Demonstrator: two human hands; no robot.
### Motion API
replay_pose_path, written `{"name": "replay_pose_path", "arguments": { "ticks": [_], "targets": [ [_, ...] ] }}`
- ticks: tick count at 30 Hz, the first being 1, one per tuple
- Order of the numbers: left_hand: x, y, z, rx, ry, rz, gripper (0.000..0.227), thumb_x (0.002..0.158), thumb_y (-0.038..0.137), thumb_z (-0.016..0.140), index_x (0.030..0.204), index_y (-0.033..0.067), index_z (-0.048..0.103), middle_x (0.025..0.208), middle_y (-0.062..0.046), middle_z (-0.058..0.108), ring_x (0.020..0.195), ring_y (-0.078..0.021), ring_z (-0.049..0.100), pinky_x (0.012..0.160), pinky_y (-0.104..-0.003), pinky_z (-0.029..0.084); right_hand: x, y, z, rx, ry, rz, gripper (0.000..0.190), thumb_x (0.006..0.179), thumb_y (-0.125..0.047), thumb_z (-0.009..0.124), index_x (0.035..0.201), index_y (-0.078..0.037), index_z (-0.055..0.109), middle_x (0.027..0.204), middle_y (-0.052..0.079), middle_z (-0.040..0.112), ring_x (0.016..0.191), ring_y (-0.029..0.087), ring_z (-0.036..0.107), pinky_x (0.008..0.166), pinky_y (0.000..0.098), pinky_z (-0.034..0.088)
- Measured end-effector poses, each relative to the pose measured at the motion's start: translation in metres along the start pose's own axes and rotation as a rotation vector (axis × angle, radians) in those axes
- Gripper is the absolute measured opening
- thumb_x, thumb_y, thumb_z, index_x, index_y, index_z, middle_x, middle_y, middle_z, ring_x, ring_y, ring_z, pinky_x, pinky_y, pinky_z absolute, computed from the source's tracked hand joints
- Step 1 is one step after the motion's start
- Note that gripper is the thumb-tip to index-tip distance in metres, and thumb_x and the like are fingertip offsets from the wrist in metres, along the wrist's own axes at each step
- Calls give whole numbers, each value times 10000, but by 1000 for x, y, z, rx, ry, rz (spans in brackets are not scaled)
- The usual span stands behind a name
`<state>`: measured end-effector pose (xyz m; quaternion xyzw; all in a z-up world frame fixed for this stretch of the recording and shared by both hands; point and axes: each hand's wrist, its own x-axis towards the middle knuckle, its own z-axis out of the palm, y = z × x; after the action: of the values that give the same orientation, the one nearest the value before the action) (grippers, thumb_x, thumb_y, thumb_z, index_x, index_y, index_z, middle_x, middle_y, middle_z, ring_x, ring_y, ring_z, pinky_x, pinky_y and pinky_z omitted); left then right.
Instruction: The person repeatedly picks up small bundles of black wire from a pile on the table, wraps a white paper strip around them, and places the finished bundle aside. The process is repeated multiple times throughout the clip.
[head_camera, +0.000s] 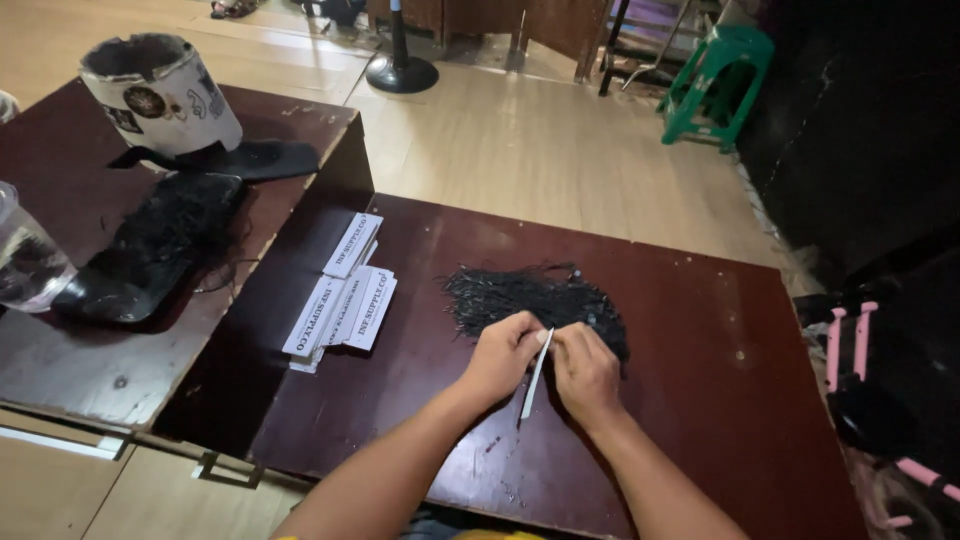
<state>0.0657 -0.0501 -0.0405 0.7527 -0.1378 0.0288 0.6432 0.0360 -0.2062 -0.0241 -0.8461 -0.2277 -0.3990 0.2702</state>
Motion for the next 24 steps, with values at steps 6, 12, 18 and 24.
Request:
{"name": "replay_pose_path", "arguments": {
  "ticks": [6,12,18,24],
  "targets": [
    [13,6,6,70,-11,31,40,902,114,700,909,120,739,584,-91,659,616,-242,710,628,-342,544,-3,12,1,-11,42,19,136,899,13,663,886,-121,640,712,41,562,677,286,648,627,355,547],
    [1,-9,4,-5,16,24,81,892,99,705,940,137,759,721,-112,718,687,-230,704,684,-345,552,3,-2,-5,-20,1,-62,145,904,16,641,885,-127,640,714,25,559,674,271,648,637,333,554],
    [-2,-2,2,-10,25,122,63,870,76,739,913,116,764,764,-118,719,736,-273,724,704,-353,567,-8,10,-1,32,3,-10,109,898,-24,664,916,-131,655,734,29,591,685,275,664,632,365,559],
    [-2,-15,5,-2,-47,56,52,934,138,685,935,118,733,723,-92,713,715,-248,705,700,-362,549,-10,12,0,85,-25,-28,120,933,8,629,958,-101,672,769,75,612,740,328,690,679,382,577]
  ]
}}
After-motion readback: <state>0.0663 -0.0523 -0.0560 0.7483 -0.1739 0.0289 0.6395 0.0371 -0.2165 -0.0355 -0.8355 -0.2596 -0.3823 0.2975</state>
